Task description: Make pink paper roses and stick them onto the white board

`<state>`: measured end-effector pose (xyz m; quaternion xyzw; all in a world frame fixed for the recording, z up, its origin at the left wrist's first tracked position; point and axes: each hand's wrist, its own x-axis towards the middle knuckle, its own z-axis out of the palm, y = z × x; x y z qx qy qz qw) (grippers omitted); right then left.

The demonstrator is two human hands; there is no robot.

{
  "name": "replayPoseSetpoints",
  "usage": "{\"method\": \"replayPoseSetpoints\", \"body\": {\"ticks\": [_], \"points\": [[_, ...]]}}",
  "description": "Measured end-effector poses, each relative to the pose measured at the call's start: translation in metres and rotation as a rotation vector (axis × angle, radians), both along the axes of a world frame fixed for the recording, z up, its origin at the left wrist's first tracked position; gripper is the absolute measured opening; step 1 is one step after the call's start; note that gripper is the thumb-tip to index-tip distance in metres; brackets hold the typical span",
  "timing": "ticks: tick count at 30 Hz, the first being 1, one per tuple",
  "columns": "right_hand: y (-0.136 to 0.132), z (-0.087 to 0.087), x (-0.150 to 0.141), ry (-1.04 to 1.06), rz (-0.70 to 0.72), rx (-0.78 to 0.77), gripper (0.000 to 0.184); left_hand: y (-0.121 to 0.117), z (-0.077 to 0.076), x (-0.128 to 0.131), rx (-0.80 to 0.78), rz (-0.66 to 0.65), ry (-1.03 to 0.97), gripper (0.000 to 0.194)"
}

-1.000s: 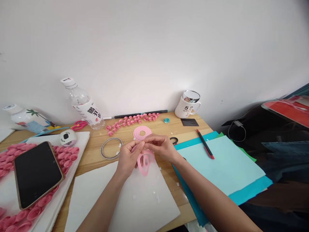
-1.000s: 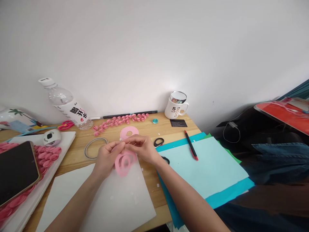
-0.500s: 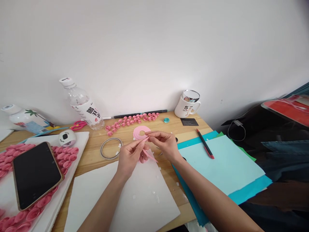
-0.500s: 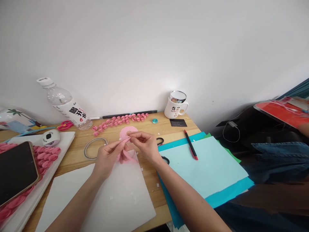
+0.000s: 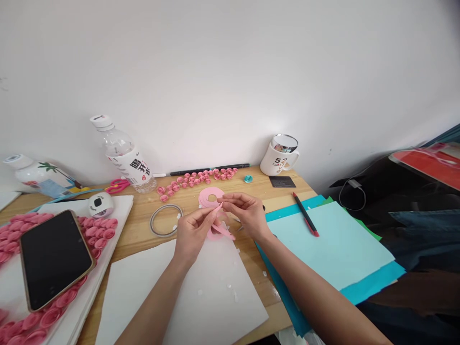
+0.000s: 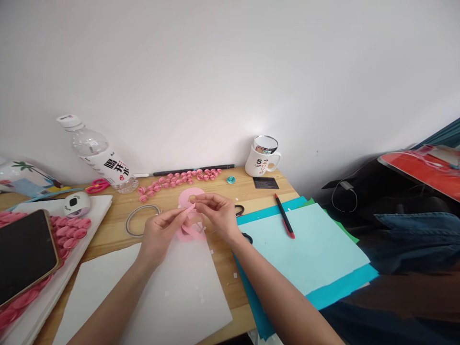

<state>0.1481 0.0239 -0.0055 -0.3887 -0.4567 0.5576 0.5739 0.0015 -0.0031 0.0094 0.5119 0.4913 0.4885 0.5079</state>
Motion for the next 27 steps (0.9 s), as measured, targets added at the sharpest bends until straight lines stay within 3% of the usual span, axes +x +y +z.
{"method": "replayPoseSetpoints", "body": {"ticks": [18, 27], "points": [[0.0017, 0.0021, 0.0008, 0.004, -0.069, -0.015, 0.014, 0.0019, 0.0031, -0.0006, -0.076, -0.004, -0.151, 0.021], [0.0038, 0.0, 0.0019, -0.026, 0.045, -0.054, 0.019, 0.0046, -0.0001, -0.0038, -0.09, 0.045, -0.123, 0.024]]}}
